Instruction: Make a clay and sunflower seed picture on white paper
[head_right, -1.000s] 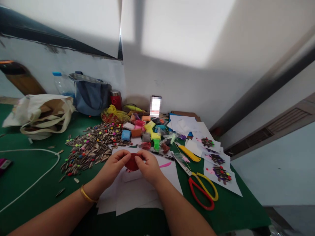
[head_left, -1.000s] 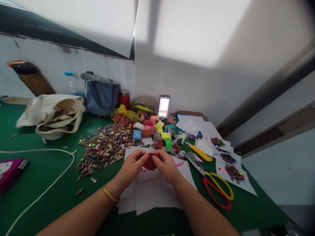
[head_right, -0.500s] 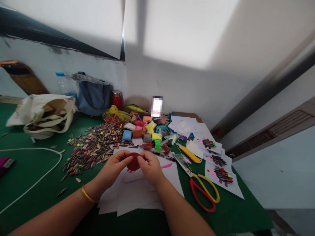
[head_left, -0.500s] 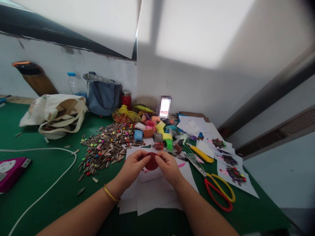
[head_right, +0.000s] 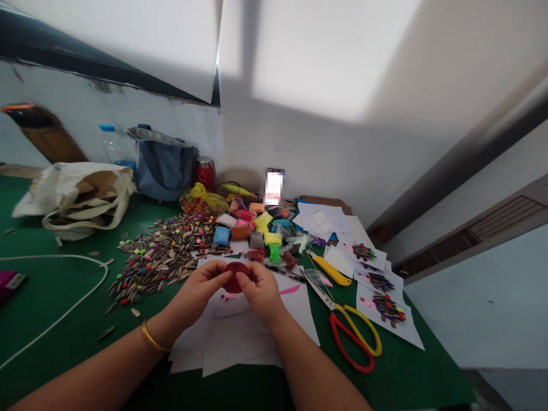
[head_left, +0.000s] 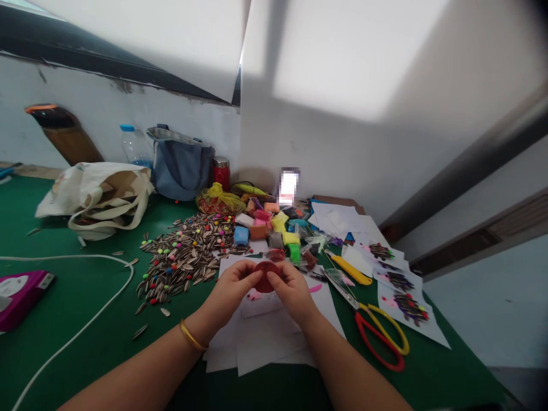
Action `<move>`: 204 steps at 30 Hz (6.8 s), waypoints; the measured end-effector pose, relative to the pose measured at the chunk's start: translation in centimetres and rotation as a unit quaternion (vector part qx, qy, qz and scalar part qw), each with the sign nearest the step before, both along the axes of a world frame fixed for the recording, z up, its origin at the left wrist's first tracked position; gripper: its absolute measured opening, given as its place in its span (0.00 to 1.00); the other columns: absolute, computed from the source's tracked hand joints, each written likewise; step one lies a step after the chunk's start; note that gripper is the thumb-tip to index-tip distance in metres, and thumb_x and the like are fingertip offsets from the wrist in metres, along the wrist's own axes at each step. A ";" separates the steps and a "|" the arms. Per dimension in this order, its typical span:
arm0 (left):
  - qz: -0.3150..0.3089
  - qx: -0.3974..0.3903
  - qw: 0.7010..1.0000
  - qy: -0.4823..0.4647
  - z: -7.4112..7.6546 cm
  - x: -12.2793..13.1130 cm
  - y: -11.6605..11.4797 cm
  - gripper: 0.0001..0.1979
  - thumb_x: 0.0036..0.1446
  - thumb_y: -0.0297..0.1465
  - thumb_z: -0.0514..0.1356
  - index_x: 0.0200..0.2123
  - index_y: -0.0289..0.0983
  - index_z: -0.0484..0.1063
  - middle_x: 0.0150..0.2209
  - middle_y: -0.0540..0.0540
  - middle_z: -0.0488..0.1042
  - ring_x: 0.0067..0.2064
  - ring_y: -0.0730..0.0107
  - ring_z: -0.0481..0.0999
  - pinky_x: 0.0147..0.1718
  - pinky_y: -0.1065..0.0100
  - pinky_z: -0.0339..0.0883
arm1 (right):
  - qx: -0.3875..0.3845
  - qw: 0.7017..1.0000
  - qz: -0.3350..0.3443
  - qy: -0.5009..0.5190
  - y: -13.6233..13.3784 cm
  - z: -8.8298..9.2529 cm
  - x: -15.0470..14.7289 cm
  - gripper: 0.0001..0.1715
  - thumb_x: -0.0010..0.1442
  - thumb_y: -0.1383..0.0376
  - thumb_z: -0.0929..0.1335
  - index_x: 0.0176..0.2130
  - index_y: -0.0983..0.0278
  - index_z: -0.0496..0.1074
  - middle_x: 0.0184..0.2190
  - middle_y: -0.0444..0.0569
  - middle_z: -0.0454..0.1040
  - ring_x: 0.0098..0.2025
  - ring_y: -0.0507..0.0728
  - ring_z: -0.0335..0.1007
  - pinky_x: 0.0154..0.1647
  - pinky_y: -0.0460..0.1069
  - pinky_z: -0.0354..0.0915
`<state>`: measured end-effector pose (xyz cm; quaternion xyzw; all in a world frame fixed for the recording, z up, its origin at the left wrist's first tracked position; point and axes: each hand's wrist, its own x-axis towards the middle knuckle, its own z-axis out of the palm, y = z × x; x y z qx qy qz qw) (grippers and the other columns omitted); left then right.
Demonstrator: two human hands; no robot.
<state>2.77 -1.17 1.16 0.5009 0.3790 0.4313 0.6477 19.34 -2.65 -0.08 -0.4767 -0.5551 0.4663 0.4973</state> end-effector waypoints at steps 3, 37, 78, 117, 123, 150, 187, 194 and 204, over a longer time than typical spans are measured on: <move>0.002 -0.006 1.000 -0.020 0.1 0.0 0.1 0.13 0.55 0.39 0.65 0.34 0.35 0.72 0.29 0.49 0.74 0.30 0.72 0.72 0.32 0.70 0.68 | -0.001 0.999 0.032 -0.030 -0.1 0.1 -0.1 0.10 0.57 0.60 0.69 0.37 0.65 0.72 0.31 0.46 0.75 0.32 0.54 0.71 0.34 0.49 0.67; 0.071 0.028 0.997 0.007 0.7 0.0 0.1 0.14 0.53 0.40 0.66 0.35 0.34 0.77 0.32 0.45 0.78 0.34 0.65 0.76 0.36 0.65 0.71 | 0.004 0.999 0.021 -0.026 -0.3 0.0 -0.2 0.13 0.58 0.59 0.70 0.42 0.64 0.74 0.35 0.49 0.77 0.36 0.57 0.74 0.40 0.53 0.71; -0.006 0.007 1.000 0.025 0.4 -0.2 0.1 0.15 0.52 0.41 0.66 0.36 0.35 0.71 0.31 0.49 0.74 0.32 0.69 0.73 0.32 0.69 0.68 | -0.009 1.000 0.009 -0.022 -0.4 0.1 -0.2 0.10 0.59 0.60 0.68 0.38 0.64 0.71 0.32 0.47 0.75 0.32 0.55 0.73 0.34 0.49 0.70; 0.030 0.001 0.999 -0.015 0.6 0.1 -0.1 0.13 0.53 0.39 0.66 0.36 0.36 0.72 0.32 0.48 0.74 0.34 0.70 0.73 0.33 0.69 0.67 | -0.046 0.992 0.012 0.114 -0.1 0.0 -0.2 0.15 0.55 0.56 0.73 0.38 0.64 0.72 0.32 0.47 0.76 0.33 0.55 0.74 0.36 0.51 0.72; 0.014 0.005 1.000 0.000 0.1 0.2 -0.1 0.14 0.53 0.40 0.66 0.36 0.36 0.72 0.33 0.48 0.75 0.33 0.69 0.73 0.31 0.70 0.66 | -0.026 0.993 -0.011 0.115 0.1 -0.2 -0.2 0.14 0.57 0.57 0.72 0.39 0.64 0.72 0.34 0.47 0.76 0.34 0.54 0.73 0.37 0.50 0.70; 0.022 -0.001 1.000 -0.011 0.4 0.2 0.0 0.15 0.49 0.39 0.69 0.35 0.36 0.73 0.32 0.47 0.76 0.33 0.68 0.74 0.32 0.70 0.65 | -0.018 0.995 0.006 0.094 0.2 0.0 -0.4 0.18 0.56 0.55 0.72 0.41 0.64 0.73 0.35 0.48 0.76 0.35 0.55 0.73 0.38 0.50 0.69; 0.094 -0.127 0.981 -0.109 0.6 0.0 0.7 0.19 0.43 0.32 0.73 0.40 0.35 0.77 0.38 0.45 0.81 0.36 0.71 0.79 0.34 0.74 0.72 | -0.115 0.738 -0.118 -0.654 -11.5 -0.4 20.1 0.38 0.55 0.71 0.62 0.65 0.62 0.61 0.56 0.56 0.69 0.53 0.63 0.70 0.51 0.54 0.65; 0.083 -0.133 0.978 -0.135 0.6 -0.3 0.8 0.21 0.45 0.31 0.73 0.44 0.37 0.77 0.42 0.45 0.80 0.40 0.72 0.78 0.36 0.75 0.72 | -0.149 0.768 -0.153 -0.604 -13.0 1.2 21.1 0.32 0.60 0.60 0.64 0.63 0.55 0.64 0.52 0.55 0.69 0.47 0.64 0.72 0.45 0.54 0.67; 0.064 -0.145 0.975 -0.154 1.3 -0.4 0.3 0.19 0.47 0.32 0.72 0.44 0.38 0.76 0.41 0.45 0.79 0.37 0.69 0.78 0.34 0.70 0.74 | -0.207 0.966 -0.050 -0.147 -11.8 4.0 14.2 0.40 0.59 0.45 0.68 0.64 0.56 0.60 0.45 0.50 0.72 0.38 0.56 0.69 0.40 0.50 0.67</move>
